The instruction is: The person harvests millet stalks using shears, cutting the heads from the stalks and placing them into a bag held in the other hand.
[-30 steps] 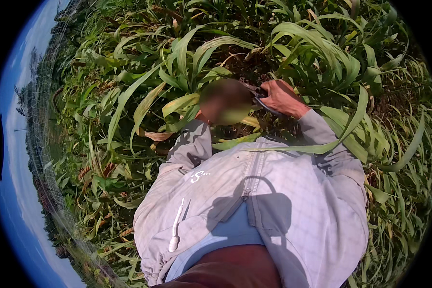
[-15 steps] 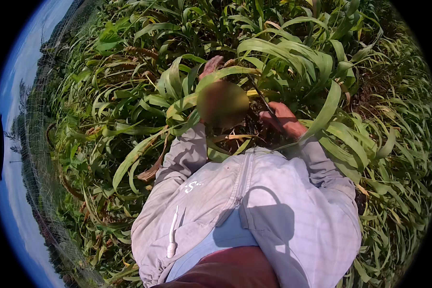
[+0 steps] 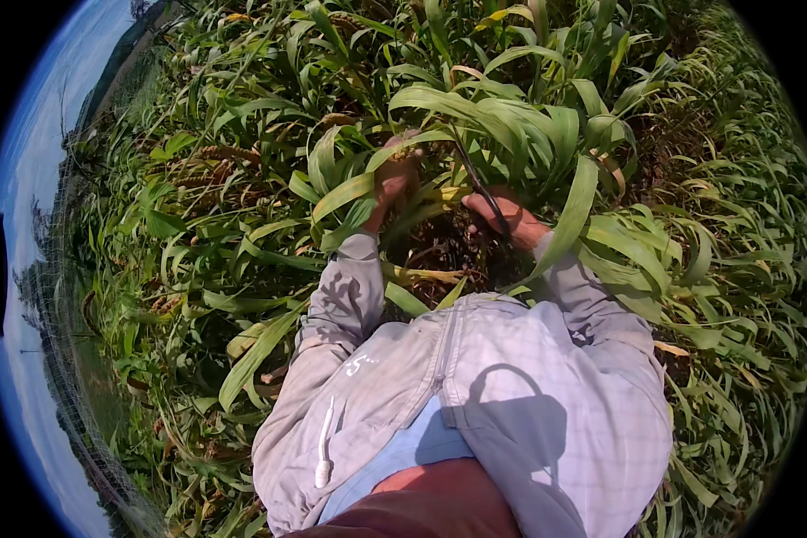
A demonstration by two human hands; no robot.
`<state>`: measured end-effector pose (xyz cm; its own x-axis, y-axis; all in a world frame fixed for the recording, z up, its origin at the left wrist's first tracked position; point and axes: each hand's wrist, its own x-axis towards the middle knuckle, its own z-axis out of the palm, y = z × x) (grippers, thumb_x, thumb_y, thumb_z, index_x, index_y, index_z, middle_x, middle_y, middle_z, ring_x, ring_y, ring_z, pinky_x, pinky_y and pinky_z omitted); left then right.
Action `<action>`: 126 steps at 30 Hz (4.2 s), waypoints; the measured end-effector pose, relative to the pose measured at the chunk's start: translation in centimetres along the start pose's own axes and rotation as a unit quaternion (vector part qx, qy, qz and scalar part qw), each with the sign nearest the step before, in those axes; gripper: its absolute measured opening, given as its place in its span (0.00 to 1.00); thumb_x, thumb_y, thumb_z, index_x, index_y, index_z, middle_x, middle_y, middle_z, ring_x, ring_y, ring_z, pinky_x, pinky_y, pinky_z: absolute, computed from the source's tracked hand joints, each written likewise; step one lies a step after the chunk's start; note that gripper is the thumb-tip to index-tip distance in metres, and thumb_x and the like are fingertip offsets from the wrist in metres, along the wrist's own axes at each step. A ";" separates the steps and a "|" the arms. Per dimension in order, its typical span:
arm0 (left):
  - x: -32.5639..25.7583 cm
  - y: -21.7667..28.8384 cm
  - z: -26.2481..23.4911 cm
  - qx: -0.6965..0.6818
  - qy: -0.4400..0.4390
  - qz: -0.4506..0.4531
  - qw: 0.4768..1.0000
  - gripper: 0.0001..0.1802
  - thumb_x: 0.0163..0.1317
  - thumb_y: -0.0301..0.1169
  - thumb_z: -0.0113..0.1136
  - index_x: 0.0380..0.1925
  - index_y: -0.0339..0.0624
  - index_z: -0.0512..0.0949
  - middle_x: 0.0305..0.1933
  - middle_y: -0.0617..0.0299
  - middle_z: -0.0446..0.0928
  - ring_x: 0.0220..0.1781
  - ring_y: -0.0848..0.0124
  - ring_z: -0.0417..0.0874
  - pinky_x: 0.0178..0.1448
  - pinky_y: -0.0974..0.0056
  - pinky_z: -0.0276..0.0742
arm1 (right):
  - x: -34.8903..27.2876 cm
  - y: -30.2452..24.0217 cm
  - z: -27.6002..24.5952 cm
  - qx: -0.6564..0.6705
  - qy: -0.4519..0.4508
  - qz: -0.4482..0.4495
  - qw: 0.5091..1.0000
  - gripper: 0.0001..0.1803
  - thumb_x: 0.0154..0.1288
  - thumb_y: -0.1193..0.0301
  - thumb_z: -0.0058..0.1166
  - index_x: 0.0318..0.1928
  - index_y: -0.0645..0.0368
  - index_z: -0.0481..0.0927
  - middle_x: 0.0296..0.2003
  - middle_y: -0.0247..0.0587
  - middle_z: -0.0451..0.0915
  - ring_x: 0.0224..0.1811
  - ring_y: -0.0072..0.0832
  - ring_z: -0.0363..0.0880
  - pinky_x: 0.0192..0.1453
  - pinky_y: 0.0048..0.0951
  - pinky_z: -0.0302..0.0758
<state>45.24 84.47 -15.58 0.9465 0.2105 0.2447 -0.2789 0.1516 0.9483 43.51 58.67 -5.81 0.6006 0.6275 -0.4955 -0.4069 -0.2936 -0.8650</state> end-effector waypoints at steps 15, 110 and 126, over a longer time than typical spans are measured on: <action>-11.1 19.8 3.5 -0.012 -0.213 -0.374 0.903 0.11 0.62 0.35 0.65 0.38 0.40 0.79 0.25 0.66 0.76 0.18 0.79 0.70 0.20 0.71 0.64 | 0.0 1.6 1.4 -0.078 0.002 -0.027 0.997 0.19 0.66 0.55 0.55 0.41 0.59 0.79 0.26 0.29 0.76 0.27 0.17 0.70 0.32 0.26 0.69; -12.4 32.5 -14.5 0.061 0.417 0.098 0.902 0.10 0.63 0.27 0.60 0.42 0.34 0.77 0.42 0.54 0.81 0.43 0.66 0.83 0.39 0.61 0.85 | 15.0 -14.0 19.0 -0.312 -0.285 -0.220 0.879 0.21 0.65 0.54 0.55 0.25 0.60 0.73 0.20 0.34 0.73 0.23 0.22 0.71 0.29 0.28 0.67; -13.9 28.3 -12.0 0.024 0.361 0.259 0.895 0.07 0.68 0.27 0.55 0.42 0.35 0.75 0.37 0.57 0.78 0.41 0.65 0.81 0.52 0.57 0.80 | 12.8 -15.6 17.5 -0.310 -0.312 -0.342 0.830 0.20 0.64 0.60 0.58 0.25 0.63 0.70 0.17 0.31 0.65 0.22 0.19 0.61 0.27 0.29 0.61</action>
<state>22.24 97.46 5.41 0.3350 0.8130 0.4762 -0.6271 -0.1848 0.7567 45.49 83.95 2.74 -0.0084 0.9951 0.0988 0.4318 0.0927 -0.8972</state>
